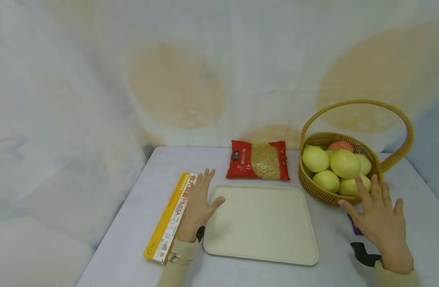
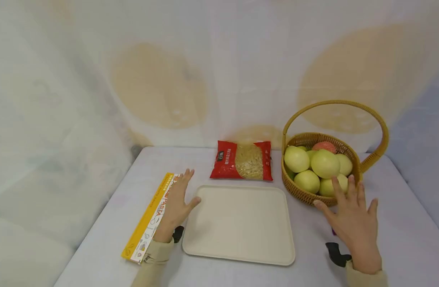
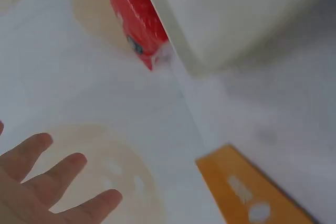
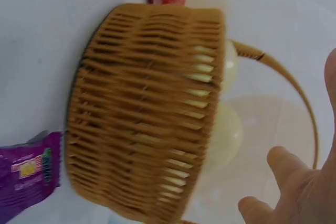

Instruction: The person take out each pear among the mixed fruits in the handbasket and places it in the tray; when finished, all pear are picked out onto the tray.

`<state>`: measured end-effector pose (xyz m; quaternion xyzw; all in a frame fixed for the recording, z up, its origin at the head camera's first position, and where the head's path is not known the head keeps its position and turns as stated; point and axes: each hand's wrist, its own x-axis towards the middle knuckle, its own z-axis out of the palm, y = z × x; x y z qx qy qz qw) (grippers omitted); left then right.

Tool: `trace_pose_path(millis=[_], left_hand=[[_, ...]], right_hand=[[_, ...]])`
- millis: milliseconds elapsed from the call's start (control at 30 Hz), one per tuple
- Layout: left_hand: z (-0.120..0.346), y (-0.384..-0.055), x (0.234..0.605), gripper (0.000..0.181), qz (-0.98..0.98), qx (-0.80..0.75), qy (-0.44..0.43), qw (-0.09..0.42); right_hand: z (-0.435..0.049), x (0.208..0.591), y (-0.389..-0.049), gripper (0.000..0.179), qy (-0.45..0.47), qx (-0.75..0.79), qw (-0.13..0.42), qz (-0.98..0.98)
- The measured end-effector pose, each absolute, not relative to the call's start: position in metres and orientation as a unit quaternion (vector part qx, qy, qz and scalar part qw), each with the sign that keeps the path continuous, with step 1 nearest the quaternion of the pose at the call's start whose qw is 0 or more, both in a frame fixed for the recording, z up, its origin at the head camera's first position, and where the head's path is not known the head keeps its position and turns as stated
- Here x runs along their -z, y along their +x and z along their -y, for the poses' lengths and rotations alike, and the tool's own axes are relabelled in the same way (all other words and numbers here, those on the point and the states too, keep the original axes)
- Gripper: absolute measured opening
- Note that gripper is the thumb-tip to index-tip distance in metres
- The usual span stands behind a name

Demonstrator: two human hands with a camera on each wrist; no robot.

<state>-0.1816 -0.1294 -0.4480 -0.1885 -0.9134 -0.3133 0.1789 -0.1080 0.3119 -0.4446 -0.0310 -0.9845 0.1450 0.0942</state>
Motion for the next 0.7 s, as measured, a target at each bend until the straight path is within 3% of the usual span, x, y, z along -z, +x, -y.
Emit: trace_pose_path(millis=[133, 367, 700], left_hand=[[0.099, -0.189, 0.451, 0.094, 0.831, 0.455, -0.262, 0.185], [0.018, -0.205, 0.452, 0.089, 0.697, 0.634, -0.319, 0.106], [-0.088, -0.220, 0.433, 0.096, 0.683, 0.642, -0.346, 0.031]], right_hand=[[-0.322, 0.452, -0.112, 0.082, -0.038, -0.168, 0.089, 0.981], [-0.333, 0.460, -0.124, 0.082, -0.046, -0.211, 0.136, 0.967], [-0.335, 0.470, -0.131, 0.092, -0.076, -0.248, 0.145, 0.955]])
